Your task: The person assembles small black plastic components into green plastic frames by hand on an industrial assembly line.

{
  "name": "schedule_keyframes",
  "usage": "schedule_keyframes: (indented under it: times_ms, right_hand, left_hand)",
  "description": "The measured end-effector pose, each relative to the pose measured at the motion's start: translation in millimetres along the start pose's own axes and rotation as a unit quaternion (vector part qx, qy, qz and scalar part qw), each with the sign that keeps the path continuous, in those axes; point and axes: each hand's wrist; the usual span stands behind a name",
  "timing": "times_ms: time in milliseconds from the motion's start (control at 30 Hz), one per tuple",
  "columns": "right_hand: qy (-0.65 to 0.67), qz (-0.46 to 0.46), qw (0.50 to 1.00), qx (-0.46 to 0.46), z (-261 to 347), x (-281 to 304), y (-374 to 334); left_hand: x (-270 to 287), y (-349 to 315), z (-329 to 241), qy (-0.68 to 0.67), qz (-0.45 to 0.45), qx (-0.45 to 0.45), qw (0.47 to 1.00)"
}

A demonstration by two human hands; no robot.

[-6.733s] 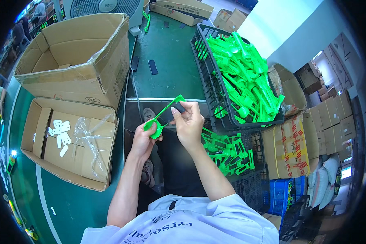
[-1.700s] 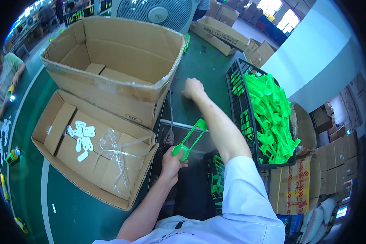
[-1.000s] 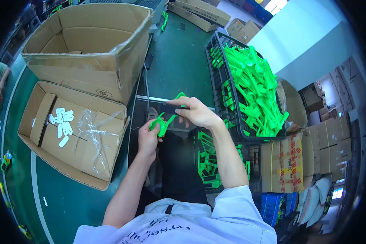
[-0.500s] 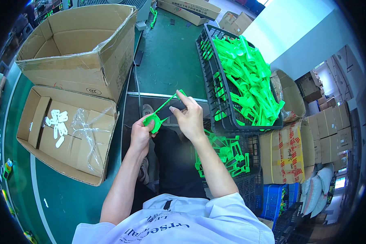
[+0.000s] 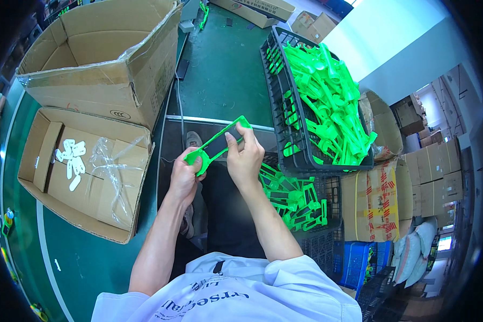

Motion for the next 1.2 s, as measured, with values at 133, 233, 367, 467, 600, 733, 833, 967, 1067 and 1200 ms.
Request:
schedule_keyframes:
  times_ms: [133, 233, 367, 467, 600, 733, 833, 967, 1067, 1200]
  right_hand:
    - [-0.003, -0.028, 0.999, 0.033, -15.8, -6.8, 2.2]
    - [-0.039, -0.018, 0.996, 0.084, -15.6, 6.4, 2.0]
    - [-0.098, 0.012, 0.983, 0.154, 3.4, 36.5, 9.5]
    - [-0.198, 0.04, 0.976, 0.077, 12.5, 61.2, 23.4]
    - [-0.189, 0.246, 0.947, -0.082, 7.2, 90.6, 50.8]
    - [-0.197, 0.272, 0.939, -0.073, 5.2, 92.3, 48.1]
    - [-0.207, 0.282, 0.933, -0.089, 13.9, 90.9, 43.4]
    - [-0.216, 0.276, 0.934, -0.064, 14.6, 91.2, 37.8]
    - [-0.215, 0.27, 0.937, -0.058, 21.7, 94.6, 34.4]
    - [-0.189, 0.286, 0.939, 0.013, 16.5, 91.9, 25.5]
  left_hand:
    - [-4.9, -3.1, 0.4, 0.007, 0.0, 0.02, 1.0]
    - [-2.3, -0.3, -2.2, 0.022, -0.007, 0.007, 1.0]
    - [-2.8, -1.9, -8.1, 0.063, -0.016, 0.007, 0.998]
    - [-5.6, -4.9, -10.2, 0.084, 0.001, 0.012, 0.996]
    - [-7.4, -5.4, -12.1, 0.106, 0.08, 0.019, 0.991]
    - [-21.0, -12.6, -22.5, 0.084, 0.072, 0.037, 0.993]
    - [-15.4, -12.4, -15.7, 0.122, 0.041, 0.009, 0.992]
    - [-18.3, -13.7, -14.8, 0.117, 0.013, 0.0, 0.993]
    - [-18.2, -13.5, -14.3, 0.118, 0.011, -0.007, 0.993]
    - [-18.8, -16.5, -17.0, 0.115, 0.007, -0.01, 0.993]
Point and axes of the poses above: each hand's wrist, its own y-axis towards the middle knuckle, its own x-axis out of the back of the hand, z = x × y, and after that the axes turned 5 degrees about -x, right-handed
